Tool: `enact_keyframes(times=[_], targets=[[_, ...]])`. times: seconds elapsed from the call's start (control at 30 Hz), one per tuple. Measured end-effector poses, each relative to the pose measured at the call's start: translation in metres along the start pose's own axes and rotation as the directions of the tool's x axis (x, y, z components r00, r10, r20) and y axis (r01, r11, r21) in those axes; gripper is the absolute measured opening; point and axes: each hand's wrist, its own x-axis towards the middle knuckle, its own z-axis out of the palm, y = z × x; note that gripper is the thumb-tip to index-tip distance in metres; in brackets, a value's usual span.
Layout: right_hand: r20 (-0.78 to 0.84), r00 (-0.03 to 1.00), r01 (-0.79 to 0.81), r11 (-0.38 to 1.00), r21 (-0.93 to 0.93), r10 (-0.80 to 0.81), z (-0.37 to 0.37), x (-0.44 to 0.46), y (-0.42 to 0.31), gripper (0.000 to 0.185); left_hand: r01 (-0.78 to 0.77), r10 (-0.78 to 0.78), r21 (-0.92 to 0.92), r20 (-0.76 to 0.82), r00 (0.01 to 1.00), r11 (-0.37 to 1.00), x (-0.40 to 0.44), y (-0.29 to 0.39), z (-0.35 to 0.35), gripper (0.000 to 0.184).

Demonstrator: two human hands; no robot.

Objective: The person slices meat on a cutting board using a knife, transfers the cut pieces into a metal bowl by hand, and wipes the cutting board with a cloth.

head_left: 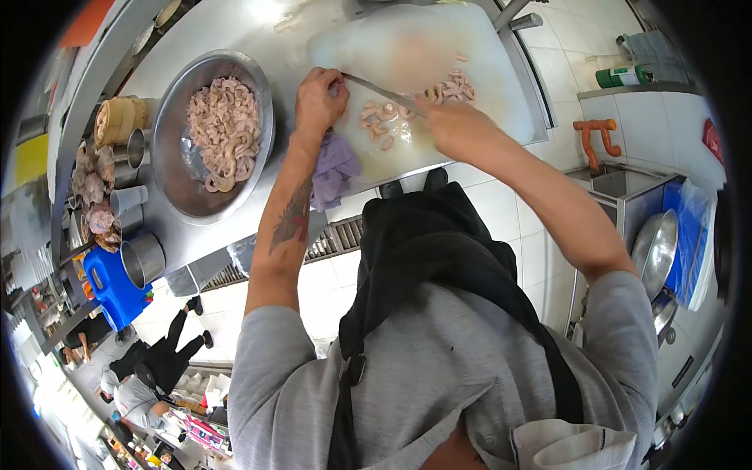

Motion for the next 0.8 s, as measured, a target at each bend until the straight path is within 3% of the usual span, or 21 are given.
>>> enact_keyframes(times=[0.1,0.23,0.3,0.33,0.4,0.43,0.47,0.53,0.6,0.67,0.77,0.8], targets=[[-0.09,0.996,0.004,1.0,0.011,-0.003,0.025,0.038,-0.002,0.045,-0.06,0.061,0.036,-0.032,0.998,0.998,-0.004,-0.004,0.003,0.013],[-0.074,0.997,0.029,0.992,0.124,-0.02,0.026,-0.013,0.03,0.04,0.016,-0.013,0.036,-0.077,0.997,0.999,-0.004,-0.007,0.002,0.013],[0.128,0.983,-0.122,0.988,-0.094,0.133,-0.004,-0.027,0.026,0.039,0.045,-0.044,0.018,-0.073,0.996,0.999,-0.006,-0.003,-0.003,0.013],[0.115,0.984,-0.126,0.988,-0.092,0.136,-0.029,-0.035,0.018,0.039,0.096,-0.095,0.01,-0.058,0.994,0.995,-0.007,0.004,-0.01,0.014],[0.25,0.935,-0.286,0.951,0.116,0.251,-0.072,-0.046,0.003,0.043,0.145,-0.145,0.001,-0.047,0.988,0.989,-0.008,0.017,-0.015,0.015],[0.096,0.965,-0.256,0.955,0.148,0.244,-0.066,-0.054,0.021,0.048,0.075,-0.076,-0.018,-0.102,0.992,0.997,-0.011,0.025,-0.012,0.016],[0.098,0.963,-0.262,0.953,0.152,0.249,-0.069,-0.058,0.027,0.048,0.002,-0.007,-0.035,-0.152,0.988,0.999,-0.014,0.035,-0.005,0.018],[0.022,0.925,-0.375,0.9,0.222,0.379,-0.079,-0.07,0.034,0.049,-0.054,0.06,-0.065,0.091,0.994,0.996,-0.01,0.069,0.012,0.021],[-0.022,0.908,-0.398,0.879,0.261,0.418,-0.072,-0.079,0.039,0.05,-0.141,0.138,0.023,0.083,0.987,0.99,-0.009,0.092,0.046,0.024],[-0.004,0.886,-0.429,0.823,0.373,0.464,-0.064,-0.094,0.04,0.039,-0.226,0.217,0.109,0.089,0.972,0.968,-0.004,0.092,0.064,0.026],[0.004,0.883,-0.421,0.788,0.45,0.469,-0.037,-0.123,0.05,0.039,-0.241,0.219,0.181,0.135,0.966,0.953,0.01,0.089,0.068,0.024],[0.004,0.877,-0.427,0.777,0.463,0.48,-0.031,-0.135,0.051,0.039,-0.142,0.115,0.104,0.229,0.966,0.984,0.015,0.092,0.058,0.024]])
